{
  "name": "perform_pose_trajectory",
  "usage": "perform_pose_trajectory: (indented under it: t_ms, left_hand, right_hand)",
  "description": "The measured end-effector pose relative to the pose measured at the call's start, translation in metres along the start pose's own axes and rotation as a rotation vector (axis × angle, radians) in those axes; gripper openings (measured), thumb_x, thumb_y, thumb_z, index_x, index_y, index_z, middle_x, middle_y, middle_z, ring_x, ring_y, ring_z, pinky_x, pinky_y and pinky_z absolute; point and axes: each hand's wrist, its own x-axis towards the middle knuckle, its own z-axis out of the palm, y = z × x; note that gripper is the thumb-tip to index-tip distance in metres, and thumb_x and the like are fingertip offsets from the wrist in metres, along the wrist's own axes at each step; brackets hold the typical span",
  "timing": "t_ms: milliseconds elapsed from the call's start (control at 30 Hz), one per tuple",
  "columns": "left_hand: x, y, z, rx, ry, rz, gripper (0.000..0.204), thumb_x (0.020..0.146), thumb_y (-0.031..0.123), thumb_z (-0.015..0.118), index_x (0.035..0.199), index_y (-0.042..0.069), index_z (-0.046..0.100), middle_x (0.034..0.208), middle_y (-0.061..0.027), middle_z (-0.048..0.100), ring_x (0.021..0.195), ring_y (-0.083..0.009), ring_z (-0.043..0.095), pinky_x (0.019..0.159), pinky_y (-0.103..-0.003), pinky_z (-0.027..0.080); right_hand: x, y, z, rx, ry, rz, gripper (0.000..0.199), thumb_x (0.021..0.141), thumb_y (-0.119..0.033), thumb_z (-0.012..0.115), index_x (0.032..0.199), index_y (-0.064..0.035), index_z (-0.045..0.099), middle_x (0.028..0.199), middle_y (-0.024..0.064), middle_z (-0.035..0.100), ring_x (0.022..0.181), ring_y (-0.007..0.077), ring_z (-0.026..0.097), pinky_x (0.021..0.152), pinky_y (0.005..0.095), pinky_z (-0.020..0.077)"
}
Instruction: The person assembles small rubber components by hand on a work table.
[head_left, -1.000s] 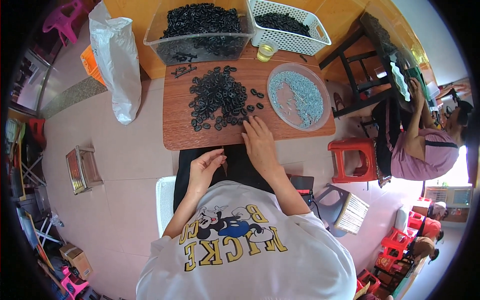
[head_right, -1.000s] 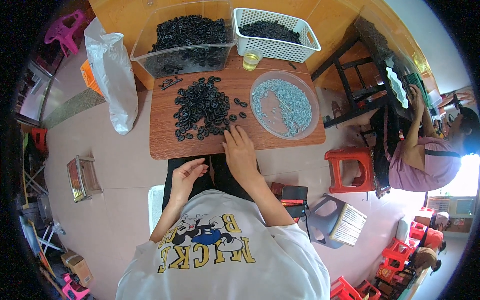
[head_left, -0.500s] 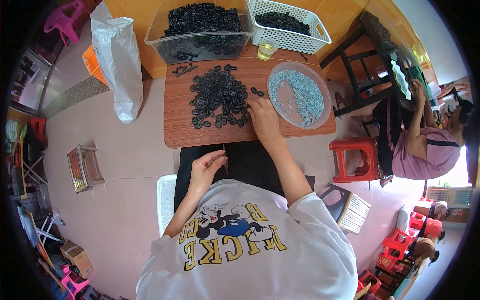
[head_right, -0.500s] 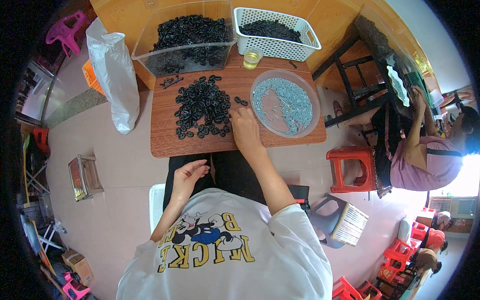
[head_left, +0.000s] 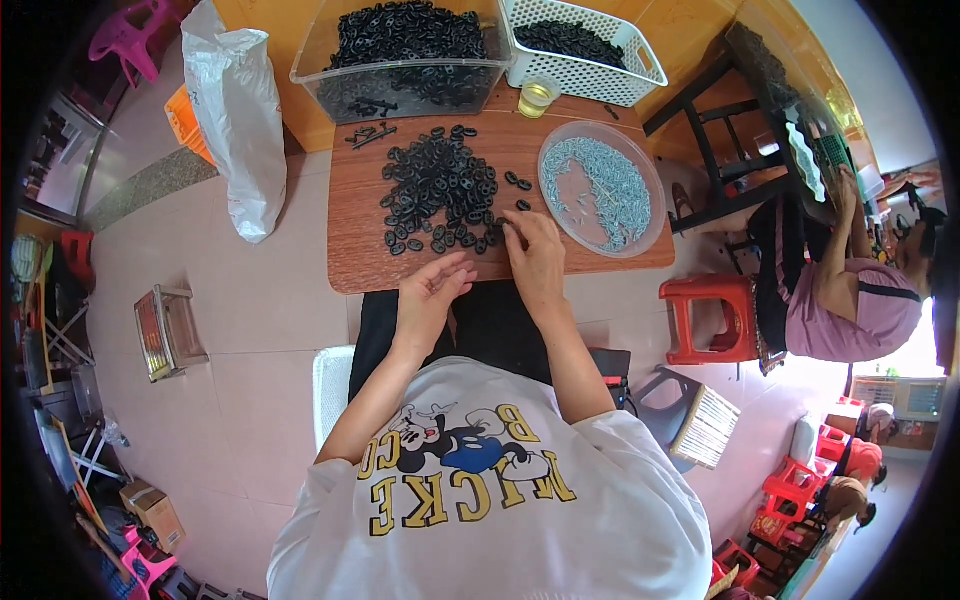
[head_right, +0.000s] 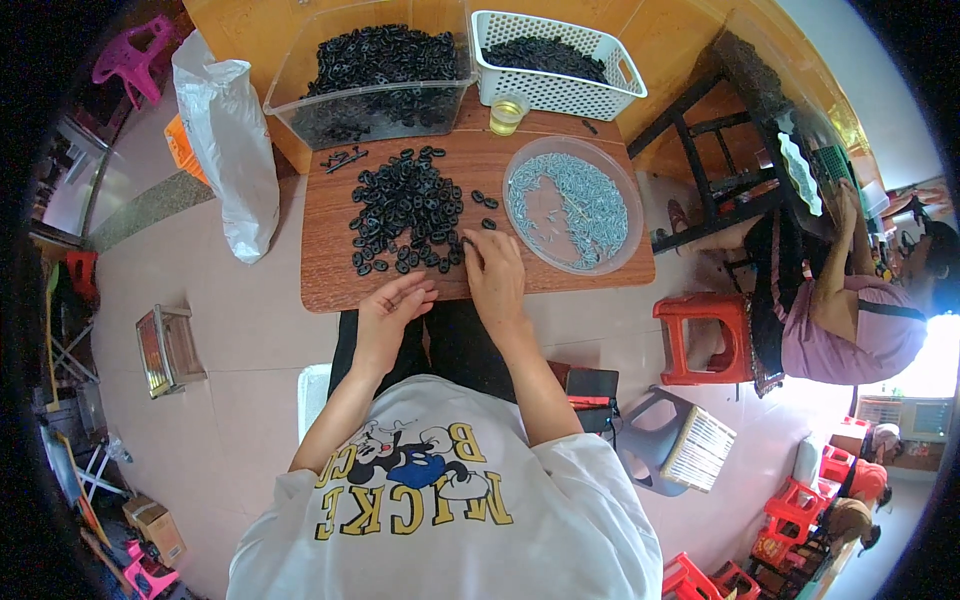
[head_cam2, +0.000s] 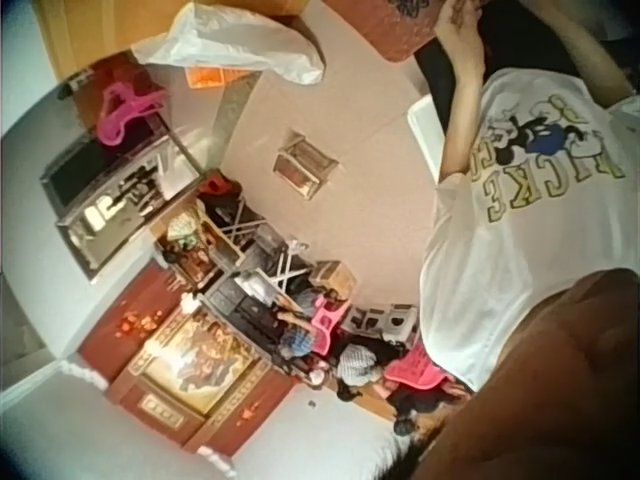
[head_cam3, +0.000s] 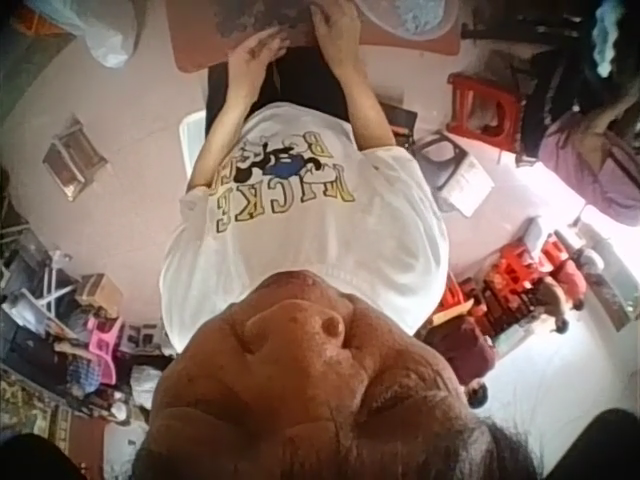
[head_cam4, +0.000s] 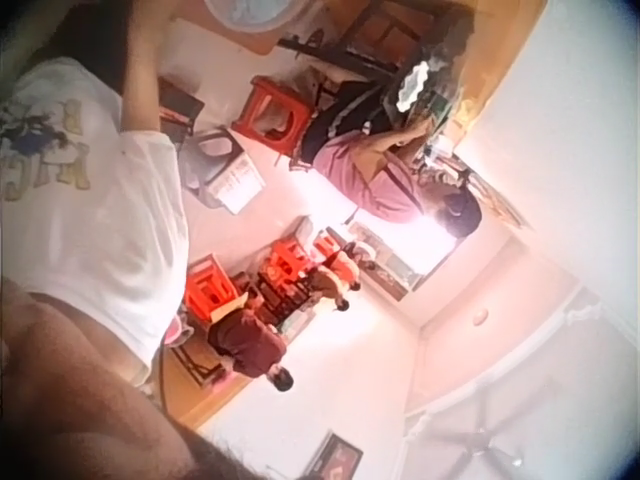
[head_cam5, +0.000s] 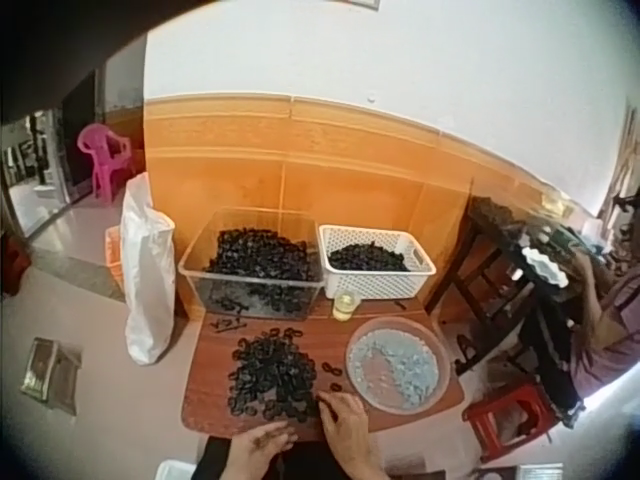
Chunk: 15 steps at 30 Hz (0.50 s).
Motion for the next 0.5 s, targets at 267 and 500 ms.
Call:
perform_pose_trajectory:
  t_ms: [267, 500]
  left_hand:
    - [-0.007, -0.01, -0.007, 0.072, -0.027, -0.051, 0.023, 0.09, 0.006, 0.055, 0.111, -0.004, 0.059, 0.101, -0.0137, 0.065, 0.091, -0.0181, 0.063, 0.08, -0.027, 0.052]
    - [-0.009, -0.014, -0.012, 0.071, -0.015, -0.054, 0.022, 0.09, 0.005, 0.055, 0.109, -0.004, 0.061, 0.098, -0.0127, 0.065, 0.087, -0.0164, 0.063, 0.077, -0.026, 0.051]
  right_hand:
    - [0.0, 0.002, 0.0, -0.153, -0.15, -0.015, 0.028, 0.08, -0.009, 0.064, 0.106, 0.0004, 0.063, 0.106, 0.0158, 0.055, 0.097, 0.0315, 0.051, 0.083, 0.0375, 0.0428]
    - [0.003, 0.012, 0.004, -0.031, -0.124, 0.04, 0.024, 0.081, -0.005, 0.061, 0.105, -0.0004, 0.064, 0.097, 0.016, 0.058, 0.092, 0.0318, 0.053, 0.081, 0.0375, 0.0437]
